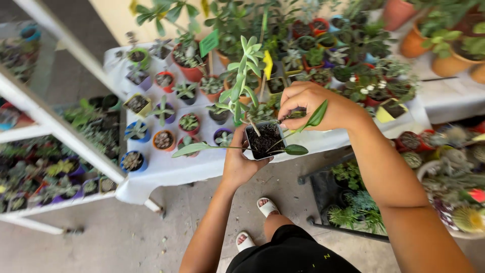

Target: Tending to small succulent plants by inspecting, adjusting soil with a stick, and trimming with scissors

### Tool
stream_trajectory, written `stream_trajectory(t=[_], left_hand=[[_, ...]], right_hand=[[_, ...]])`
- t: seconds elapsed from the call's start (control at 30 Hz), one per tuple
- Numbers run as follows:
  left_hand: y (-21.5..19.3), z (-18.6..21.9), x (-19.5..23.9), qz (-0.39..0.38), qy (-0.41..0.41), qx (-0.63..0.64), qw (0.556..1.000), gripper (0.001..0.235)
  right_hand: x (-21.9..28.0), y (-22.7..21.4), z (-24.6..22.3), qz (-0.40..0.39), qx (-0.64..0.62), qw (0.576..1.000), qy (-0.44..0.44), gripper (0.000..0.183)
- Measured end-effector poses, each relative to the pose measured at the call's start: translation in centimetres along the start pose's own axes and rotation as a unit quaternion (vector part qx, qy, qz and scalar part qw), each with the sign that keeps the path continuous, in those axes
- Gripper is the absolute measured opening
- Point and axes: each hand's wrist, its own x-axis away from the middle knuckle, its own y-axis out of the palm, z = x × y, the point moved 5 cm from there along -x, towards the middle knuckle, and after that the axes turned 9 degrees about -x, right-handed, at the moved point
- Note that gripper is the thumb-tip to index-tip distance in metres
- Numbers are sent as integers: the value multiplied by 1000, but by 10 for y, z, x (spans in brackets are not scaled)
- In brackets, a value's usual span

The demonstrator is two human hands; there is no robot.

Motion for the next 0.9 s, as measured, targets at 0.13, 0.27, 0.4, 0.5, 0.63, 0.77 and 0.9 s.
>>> stream_trajectory(t=[0.13,0.27,0.4,0.5,0.63,0.77,0.9], left_hand=[[22,3,-12,-44,8,15,999,90],[45,5,-26,-79,5,16,997,91],[69,-6,-47,-100,-4,52,994,92],[91,-7,-64,-115,13,56,992,91],[122,-17,-85,-132,32,56,989,88],[152,-22,-103,-155,31,66,985,88],[196,-13,-131,-181,33,90,979,88]], right_hand=[[27,-14,10,20,20,999,19,13],[39,-34,6,29,8,999,42,13],[49,-59,26,38,34,998,30,14],[58,-68,41,45,27,998,32,13],[70,-80,67,64,19,997,37,14],[87,-94,95,89,14,994,58,14],[120,-134,132,127,48,987,90,18]])
